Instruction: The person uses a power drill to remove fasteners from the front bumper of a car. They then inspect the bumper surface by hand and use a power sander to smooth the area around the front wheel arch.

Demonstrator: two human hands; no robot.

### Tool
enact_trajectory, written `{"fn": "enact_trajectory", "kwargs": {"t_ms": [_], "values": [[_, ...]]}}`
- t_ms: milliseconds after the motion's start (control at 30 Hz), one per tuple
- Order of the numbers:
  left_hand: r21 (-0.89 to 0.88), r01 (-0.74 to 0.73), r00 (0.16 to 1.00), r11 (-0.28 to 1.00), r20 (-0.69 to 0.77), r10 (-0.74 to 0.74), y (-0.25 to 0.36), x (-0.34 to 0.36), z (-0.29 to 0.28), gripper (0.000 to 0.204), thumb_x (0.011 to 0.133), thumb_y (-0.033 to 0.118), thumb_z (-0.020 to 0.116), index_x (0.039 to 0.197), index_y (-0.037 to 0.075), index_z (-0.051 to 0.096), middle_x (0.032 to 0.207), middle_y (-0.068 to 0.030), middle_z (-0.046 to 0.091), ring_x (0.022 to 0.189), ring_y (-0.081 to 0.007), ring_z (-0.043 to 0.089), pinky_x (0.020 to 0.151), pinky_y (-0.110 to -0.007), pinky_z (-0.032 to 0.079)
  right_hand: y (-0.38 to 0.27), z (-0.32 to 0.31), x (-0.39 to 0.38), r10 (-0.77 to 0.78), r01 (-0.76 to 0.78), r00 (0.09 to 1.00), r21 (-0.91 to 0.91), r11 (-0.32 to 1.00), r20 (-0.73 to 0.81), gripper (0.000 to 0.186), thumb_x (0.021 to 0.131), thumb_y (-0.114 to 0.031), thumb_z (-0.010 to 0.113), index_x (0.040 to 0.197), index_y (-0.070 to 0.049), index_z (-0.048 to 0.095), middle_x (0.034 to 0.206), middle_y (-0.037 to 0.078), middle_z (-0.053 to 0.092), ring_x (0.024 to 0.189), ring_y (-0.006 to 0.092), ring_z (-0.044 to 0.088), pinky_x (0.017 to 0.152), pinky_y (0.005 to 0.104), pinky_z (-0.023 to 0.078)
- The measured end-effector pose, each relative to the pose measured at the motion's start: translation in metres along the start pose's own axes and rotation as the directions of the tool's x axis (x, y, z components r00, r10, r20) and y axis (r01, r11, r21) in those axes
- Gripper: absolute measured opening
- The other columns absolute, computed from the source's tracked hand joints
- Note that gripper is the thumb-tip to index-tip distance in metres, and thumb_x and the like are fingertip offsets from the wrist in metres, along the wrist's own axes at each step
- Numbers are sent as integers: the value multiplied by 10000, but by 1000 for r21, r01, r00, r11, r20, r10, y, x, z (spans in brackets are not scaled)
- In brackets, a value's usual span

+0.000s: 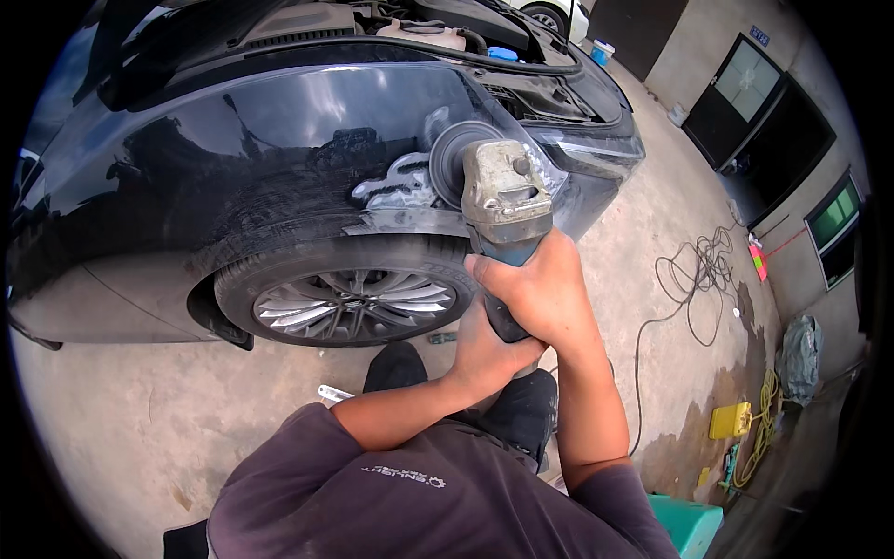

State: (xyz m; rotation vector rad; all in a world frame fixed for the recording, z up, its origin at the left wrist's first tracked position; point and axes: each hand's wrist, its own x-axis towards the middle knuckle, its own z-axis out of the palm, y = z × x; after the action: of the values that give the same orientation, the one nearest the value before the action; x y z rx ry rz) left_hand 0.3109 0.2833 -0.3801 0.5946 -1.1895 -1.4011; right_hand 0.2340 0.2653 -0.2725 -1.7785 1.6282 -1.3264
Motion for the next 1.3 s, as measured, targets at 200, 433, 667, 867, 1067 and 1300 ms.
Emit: {"fn": "enact_trajectory", "kwargs": {"t_ms": [200, 433, 667, 867, 1067, 1300], "values": [[-55, 152, 986, 987, 72, -148, 25, 31, -6, 610, 720, 159, 864, 1209, -18, 544, 1066, -83, 687, 955, -160, 681, 822, -329, 553, -34, -12, 39, 102, -79, 984, -156, 985, 146, 393, 768, -195, 804, 1020, 93, 711, 830, 175, 744, 726, 229, 641, 771, 389, 554], [-175, 229, 968, 958, 145, -205, 19, 21, 3, 669, 743, 162, 869, 1271, -38, 511, 1123, -111, 685, 998, -155, 687, 847, -321, 555, -27, -19, 31, 126, -104, 985, -174, 979, 117, 418, 758, -248, 818, 949, 106, 703, 763, 223, 706, 671, 257, 623, 734, 408, 549], [30, 160, 986, 987, 40, -161, 1, -11, 8, 634, 720, 147, 881, 1229, -25, 543, 1117, -107, 689, 1021, -179, 678, 880, -344, 541, 16, -15, -6, 23, -23, 1000, 21, 1000, -9, 399, 781, -189, 812, 1061, 82, 725, 900, 195, 755, 780, 261, 669, 814, 396, 551], [76, 180, 979, 981, 86, -186, -7, 11, 5, 614, 748, 205, 885, 1214, -23, 557, 1112, -103, 696, 1016, -178, 685, 868, -332, 545, 17, -29, 12, 235, -235, 969, -7, 972, 72, 405, 774, -232, 802, 978, 109, 725, 820, 231, 731, 777, 299, 699, 778, 414, 560], [174, 164, 975, 971, 120, -187, -14, -4, 7, 638, 758, 219, 888, 1242, -12, 543, 1111, -95, 697, 1008, -167, 682, 867, -339, 547, 45, -26, -11, 204, -200, 979, 134, 970, -17, 385, 787, -217, 816, 1007, 87, 729, 840, 167, 740, 771, 222, 673, 767, 390, 549], [194, 169, 983, 966, 32, -178, -11, 14, -2, 649, 713, 279, 900, 1194, -22, 585, 1082, -103, 707, 982, -187, 686, 849, -351, 539, 29, -30, 15, 274, -278, 957, 32, 960, 101, 460, 771, -259, 788, 1080, 73, 713, 969, 277, 738, 919, 379, 716, 860, 435, 559]]}}
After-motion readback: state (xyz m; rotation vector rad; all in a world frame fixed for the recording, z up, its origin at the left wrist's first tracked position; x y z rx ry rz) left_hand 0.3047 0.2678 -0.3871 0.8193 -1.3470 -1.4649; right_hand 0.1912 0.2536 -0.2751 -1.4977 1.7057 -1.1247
